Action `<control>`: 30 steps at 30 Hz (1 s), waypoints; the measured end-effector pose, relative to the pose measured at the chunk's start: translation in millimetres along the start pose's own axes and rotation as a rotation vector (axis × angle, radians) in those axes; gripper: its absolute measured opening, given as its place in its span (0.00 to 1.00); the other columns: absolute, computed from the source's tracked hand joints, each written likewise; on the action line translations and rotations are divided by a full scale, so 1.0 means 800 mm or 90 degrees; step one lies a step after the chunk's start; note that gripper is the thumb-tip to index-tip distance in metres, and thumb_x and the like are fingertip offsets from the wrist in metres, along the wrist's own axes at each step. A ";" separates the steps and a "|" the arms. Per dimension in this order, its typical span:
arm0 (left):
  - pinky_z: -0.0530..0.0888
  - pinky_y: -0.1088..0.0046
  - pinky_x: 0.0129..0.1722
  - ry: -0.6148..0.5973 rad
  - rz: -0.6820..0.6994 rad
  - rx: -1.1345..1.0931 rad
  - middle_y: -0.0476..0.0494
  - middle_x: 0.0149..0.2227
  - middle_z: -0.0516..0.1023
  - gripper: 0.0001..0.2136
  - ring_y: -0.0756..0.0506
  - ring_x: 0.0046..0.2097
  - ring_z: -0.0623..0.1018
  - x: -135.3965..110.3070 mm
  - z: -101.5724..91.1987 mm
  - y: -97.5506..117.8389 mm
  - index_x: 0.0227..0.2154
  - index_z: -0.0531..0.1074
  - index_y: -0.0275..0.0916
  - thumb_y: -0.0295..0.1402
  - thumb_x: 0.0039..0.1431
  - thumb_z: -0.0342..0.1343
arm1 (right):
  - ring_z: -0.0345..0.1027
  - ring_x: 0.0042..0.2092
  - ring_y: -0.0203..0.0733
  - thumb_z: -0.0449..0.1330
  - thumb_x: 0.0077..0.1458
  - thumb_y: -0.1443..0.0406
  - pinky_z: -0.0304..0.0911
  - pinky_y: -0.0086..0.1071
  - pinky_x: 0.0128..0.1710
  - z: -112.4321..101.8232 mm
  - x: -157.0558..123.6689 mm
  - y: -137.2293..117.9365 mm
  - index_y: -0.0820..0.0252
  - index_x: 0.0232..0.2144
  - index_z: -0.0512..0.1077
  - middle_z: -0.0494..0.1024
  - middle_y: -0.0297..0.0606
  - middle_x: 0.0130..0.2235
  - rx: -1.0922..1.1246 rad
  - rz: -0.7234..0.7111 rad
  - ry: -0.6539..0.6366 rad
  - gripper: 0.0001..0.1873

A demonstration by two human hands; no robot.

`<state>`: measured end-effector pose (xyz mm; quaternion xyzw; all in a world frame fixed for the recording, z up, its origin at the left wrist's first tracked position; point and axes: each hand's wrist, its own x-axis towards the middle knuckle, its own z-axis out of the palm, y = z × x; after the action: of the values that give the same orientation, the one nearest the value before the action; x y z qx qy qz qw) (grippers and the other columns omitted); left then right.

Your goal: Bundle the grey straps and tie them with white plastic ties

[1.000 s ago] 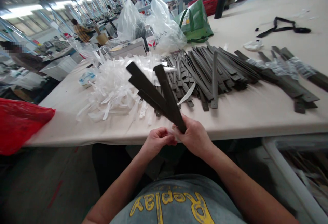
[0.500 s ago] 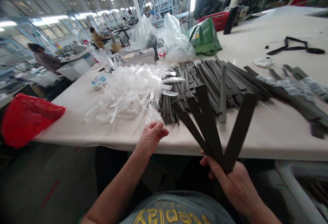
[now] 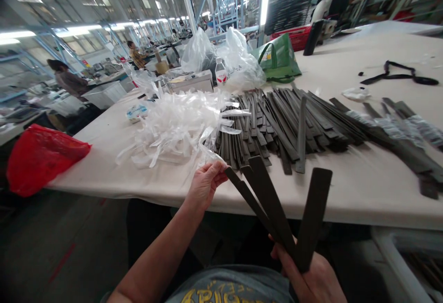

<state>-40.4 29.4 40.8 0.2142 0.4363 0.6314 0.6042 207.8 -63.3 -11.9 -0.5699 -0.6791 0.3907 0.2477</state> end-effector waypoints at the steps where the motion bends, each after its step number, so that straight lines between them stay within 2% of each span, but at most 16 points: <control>1: 0.73 0.74 0.34 0.003 0.002 0.005 0.46 0.26 0.80 0.16 0.50 0.28 0.78 0.000 0.000 0.000 0.24 0.77 0.34 0.42 0.39 0.70 | 0.72 0.25 0.41 0.49 0.58 0.46 0.70 0.29 0.25 0.001 0.001 0.003 0.57 0.35 0.78 0.78 0.39 0.28 -0.018 -0.016 0.007 0.26; 5: 0.73 0.75 0.33 0.007 0.011 0.030 0.46 0.26 0.79 0.16 0.51 0.28 0.77 -0.002 0.000 -0.001 0.25 0.78 0.34 0.42 0.38 0.70 | 0.75 0.27 0.43 0.49 0.58 0.48 0.70 0.31 0.26 0.004 0.005 0.010 0.57 0.35 0.78 0.80 0.41 0.31 -0.083 -0.068 0.046 0.24; 10: 0.72 0.75 0.35 -0.003 0.046 0.079 0.43 0.29 0.81 0.14 0.50 0.31 0.77 -0.003 -0.004 -0.004 0.27 0.79 0.35 0.41 0.43 0.68 | 0.77 0.34 0.51 0.49 0.58 0.46 0.69 0.33 0.26 0.008 0.007 0.008 0.58 0.31 0.77 0.81 0.45 0.32 -0.135 -0.101 0.097 0.26; 14: 0.71 0.74 0.35 -0.020 0.031 0.117 0.44 0.28 0.80 0.14 0.50 0.30 0.75 -0.009 -0.005 -0.017 0.26 0.79 0.34 0.42 0.43 0.68 | 0.75 0.28 0.47 0.49 0.56 0.44 0.68 0.32 0.24 0.012 0.013 -0.003 0.59 0.33 0.77 0.80 0.43 0.29 -0.050 -0.049 0.032 0.28; 17: 0.70 0.73 0.35 -0.090 -0.021 0.160 0.45 0.27 0.79 0.15 0.50 0.29 0.74 -0.021 -0.001 -0.030 0.28 0.80 0.34 0.43 0.44 0.67 | 0.70 0.24 0.40 0.49 0.59 0.44 0.67 0.30 0.25 0.016 0.022 -0.022 0.60 0.36 0.75 0.77 0.39 0.27 0.097 0.020 -0.069 0.28; 20: 0.68 0.74 0.33 -0.154 -0.052 0.195 0.45 0.27 0.79 0.14 0.51 0.29 0.72 -0.035 0.005 -0.040 0.28 0.80 0.34 0.41 0.46 0.66 | 0.68 0.23 0.38 0.48 0.60 0.45 0.65 0.28 0.25 0.020 0.036 -0.041 0.61 0.32 0.75 0.74 0.36 0.22 0.179 0.042 -0.120 0.28; 23: 0.67 0.74 0.33 -0.168 -0.045 0.210 0.46 0.26 0.78 0.12 0.51 0.29 0.71 -0.041 0.006 -0.038 0.28 0.80 0.34 0.40 0.47 0.66 | 0.68 0.22 0.39 0.52 0.56 0.44 0.65 0.28 0.24 0.025 0.045 -0.046 0.62 0.28 0.75 0.73 0.36 0.19 0.187 0.047 -0.091 0.28; 26: 0.68 0.73 0.35 -0.149 -0.023 0.208 0.46 0.27 0.79 0.12 0.50 0.29 0.72 -0.041 0.003 -0.029 0.28 0.80 0.35 0.40 0.46 0.66 | 0.72 0.25 0.42 0.55 0.53 0.45 0.68 0.30 0.26 0.028 0.042 -0.034 0.62 0.29 0.76 0.77 0.40 0.25 0.146 0.037 -0.042 0.26; 28: 0.69 0.72 0.37 -0.129 -0.012 0.195 0.46 0.27 0.80 0.12 0.49 0.30 0.73 -0.040 0.001 -0.028 0.28 0.80 0.35 0.40 0.45 0.66 | 0.73 0.27 0.43 0.54 0.55 0.45 0.69 0.31 0.28 0.028 0.036 -0.024 0.62 0.30 0.76 0.78 0.41 0.27 0.116 0.028 -0.042 0.26; 30: 0.70 0.71 0.38 -0.130 -0.017 0.181 0.45 0.27 0.80 0.12 0.48 0.31 0.74 -0.043 0.002 -0.034 0.28 0.81 0.36 0.40 0.46 0.66 | 0.73 0.27 0.42 0.51 0.58 0.46 0.69 0.31 0.28 0.028 0.031 -0.017 0.61 0.30 0.76 0.77 0.40 0.25 0.096 0.029 -0.060 0.26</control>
<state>-17.7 -6.0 28.6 0.3549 0.4604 0.5297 0.6176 176.6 -45.6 -16.0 -0.5460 -0.6454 0.4726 0.2488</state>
